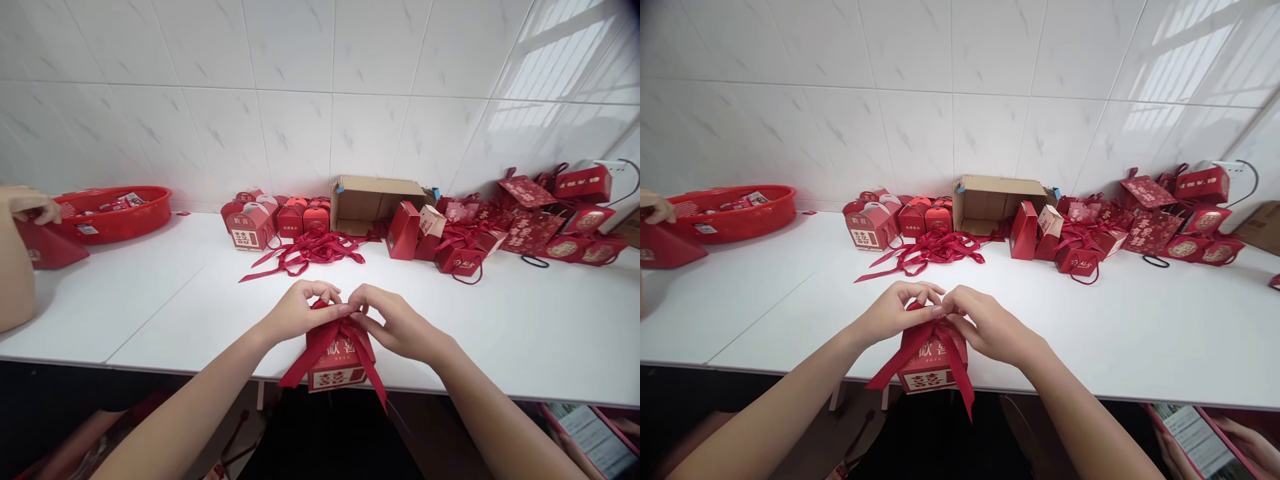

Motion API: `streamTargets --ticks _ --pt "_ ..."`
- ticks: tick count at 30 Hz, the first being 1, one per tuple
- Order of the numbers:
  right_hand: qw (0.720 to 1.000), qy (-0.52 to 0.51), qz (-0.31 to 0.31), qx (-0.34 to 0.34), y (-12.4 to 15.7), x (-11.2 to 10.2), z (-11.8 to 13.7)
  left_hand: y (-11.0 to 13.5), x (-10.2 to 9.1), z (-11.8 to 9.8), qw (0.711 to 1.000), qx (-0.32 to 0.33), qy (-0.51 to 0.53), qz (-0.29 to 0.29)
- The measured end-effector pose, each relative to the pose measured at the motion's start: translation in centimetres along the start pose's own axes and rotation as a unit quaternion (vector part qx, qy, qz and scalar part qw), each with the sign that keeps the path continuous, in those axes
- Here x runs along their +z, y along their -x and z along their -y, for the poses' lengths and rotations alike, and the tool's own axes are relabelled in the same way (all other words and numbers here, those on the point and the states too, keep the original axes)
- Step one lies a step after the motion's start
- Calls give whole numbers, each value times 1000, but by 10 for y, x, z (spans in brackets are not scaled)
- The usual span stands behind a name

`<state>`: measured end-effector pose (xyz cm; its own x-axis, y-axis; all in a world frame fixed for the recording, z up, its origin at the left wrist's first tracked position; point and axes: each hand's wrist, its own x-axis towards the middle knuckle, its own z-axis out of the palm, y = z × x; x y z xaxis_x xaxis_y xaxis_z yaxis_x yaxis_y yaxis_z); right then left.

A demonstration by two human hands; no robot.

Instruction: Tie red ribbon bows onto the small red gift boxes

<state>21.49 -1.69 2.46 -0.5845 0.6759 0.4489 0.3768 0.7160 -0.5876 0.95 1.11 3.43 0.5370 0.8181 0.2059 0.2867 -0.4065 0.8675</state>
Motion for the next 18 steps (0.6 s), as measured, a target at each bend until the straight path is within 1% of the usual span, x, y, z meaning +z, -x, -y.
streamTargets --ticks 2,5,11,18 --pt "1000 14 -11 11 1 0 -1 0 2 0 1000 -13 -1 -10" --pt "999 38 -21 28 2 0 -3 1 3 1 1000 -24 -3 -4" --pt "997 64 -40 26 4 -5 -5 2 4 7 999 -36 10 -32" --pt "994 42 -74 64 3 -9 -7 5 5 9 997 -38 74 -11"
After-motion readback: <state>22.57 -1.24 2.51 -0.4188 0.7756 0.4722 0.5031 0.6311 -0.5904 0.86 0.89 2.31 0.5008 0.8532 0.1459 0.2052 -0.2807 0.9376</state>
